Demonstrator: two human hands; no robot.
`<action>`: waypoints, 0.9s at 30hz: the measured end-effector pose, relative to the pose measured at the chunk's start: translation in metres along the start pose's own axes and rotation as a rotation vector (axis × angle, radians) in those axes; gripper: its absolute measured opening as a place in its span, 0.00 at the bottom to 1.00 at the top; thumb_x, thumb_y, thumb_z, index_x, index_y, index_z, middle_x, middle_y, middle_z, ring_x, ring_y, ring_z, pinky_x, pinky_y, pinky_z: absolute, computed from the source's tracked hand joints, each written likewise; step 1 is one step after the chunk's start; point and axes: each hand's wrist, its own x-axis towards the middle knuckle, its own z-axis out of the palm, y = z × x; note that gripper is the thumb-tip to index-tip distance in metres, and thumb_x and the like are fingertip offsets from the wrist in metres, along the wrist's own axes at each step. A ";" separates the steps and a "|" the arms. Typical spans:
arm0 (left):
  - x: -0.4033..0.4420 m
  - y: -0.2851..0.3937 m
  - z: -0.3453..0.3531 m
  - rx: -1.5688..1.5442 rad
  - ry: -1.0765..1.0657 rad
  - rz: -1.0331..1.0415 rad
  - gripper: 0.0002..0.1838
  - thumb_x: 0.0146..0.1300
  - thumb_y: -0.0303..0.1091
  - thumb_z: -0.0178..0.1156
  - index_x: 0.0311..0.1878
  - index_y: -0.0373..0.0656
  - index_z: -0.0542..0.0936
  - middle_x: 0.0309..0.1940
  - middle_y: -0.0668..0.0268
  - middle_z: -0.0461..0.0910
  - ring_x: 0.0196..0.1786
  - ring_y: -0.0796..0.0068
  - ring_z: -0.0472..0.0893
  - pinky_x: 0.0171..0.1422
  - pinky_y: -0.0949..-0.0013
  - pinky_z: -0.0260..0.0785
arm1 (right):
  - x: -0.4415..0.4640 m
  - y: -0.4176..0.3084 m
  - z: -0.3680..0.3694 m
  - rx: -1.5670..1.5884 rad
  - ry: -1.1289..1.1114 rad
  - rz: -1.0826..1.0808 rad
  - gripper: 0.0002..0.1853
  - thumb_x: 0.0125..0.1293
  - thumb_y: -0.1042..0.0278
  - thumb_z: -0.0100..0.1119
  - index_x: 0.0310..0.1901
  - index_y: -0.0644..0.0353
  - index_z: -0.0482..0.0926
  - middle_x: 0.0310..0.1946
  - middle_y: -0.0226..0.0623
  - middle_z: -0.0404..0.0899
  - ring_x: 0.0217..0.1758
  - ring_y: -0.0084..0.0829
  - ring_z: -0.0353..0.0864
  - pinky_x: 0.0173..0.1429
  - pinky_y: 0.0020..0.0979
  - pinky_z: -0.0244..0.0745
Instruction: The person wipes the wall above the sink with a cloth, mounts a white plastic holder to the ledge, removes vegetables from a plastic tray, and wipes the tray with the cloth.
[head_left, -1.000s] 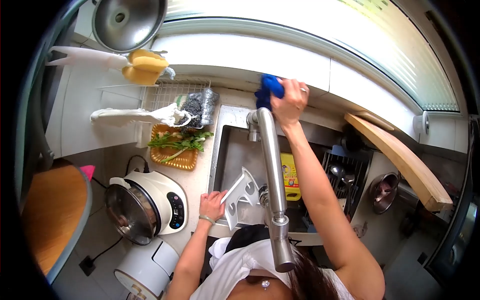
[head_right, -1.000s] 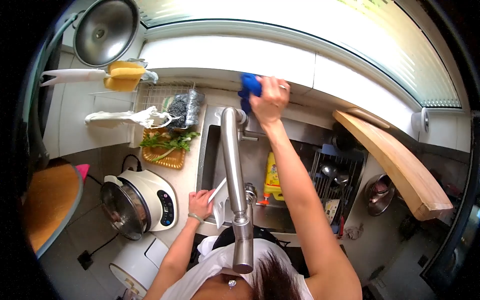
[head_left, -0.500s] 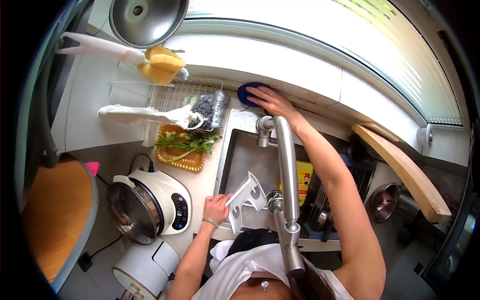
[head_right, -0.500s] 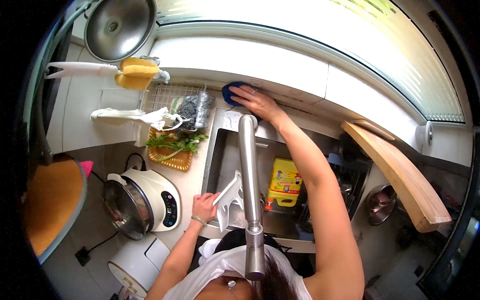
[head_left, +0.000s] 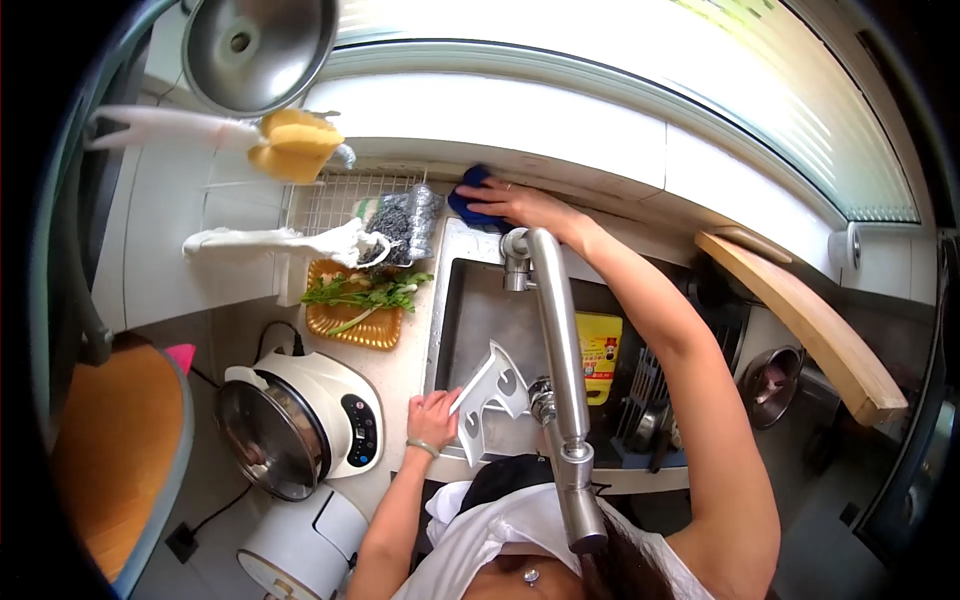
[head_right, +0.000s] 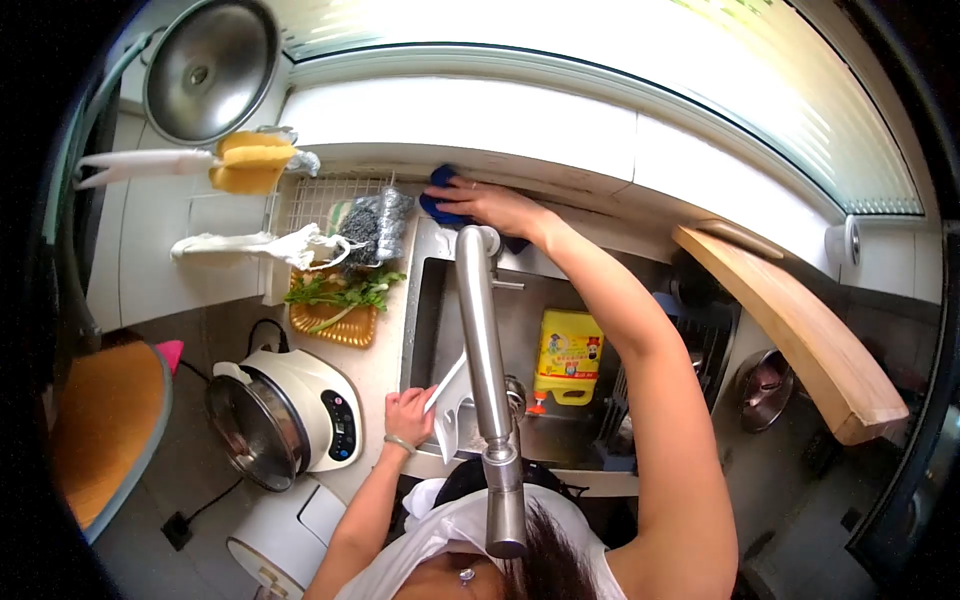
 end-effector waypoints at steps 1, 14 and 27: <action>-0.001 -0.001 0.001 0.007 -0.005 -0.012 0.25 0.56 0.36 0.64 0.59 0.48 0.80 0.44 0.73 0.84 0.53 0.79 0.78 0.57 0.62 0.59 | -0.010 0.007 0.007 0.057 0.020 0.040 0.35 0.55 0.78 0.60 0.69 0.50 0.72 0.76 0.32 0.60 0.79 0.49 0.57 0.80 0.46 0.59; 0.005 0.004 -0.001 0.022 -0.004 -0.030 0.24 0.55 0.35 0.64 0.57 0.48 0.82 0.42 0.70 0.84 0.52 0.76 0.78 0.57 0.60 0.59 | -0.183 -0.059 0.052 -0.361 0.893 0.927 0.27 0.49 0.87 0.47 0.55 0.65 0.78 0.60 0.51 0.76 0.66 0.53 0.71 0.74 0.44 0.64; 0.008 0.008 -0.009 0.041 -0.018 -0.015 0.23 0.54 0.34 0.64 0.56 0.46 0.82 0.43 0.71 0.85 0.51 0.75 0.79 0.56 0.61 0.58 | -0.157 -0.089 0.001 -0.820 0.958 1.196 0.24 0.51 0.74 0.60 0.54 0.57 0.80 0.55 0.37 0.72 0.59 0.44 0.65 0.63 0.49 0.59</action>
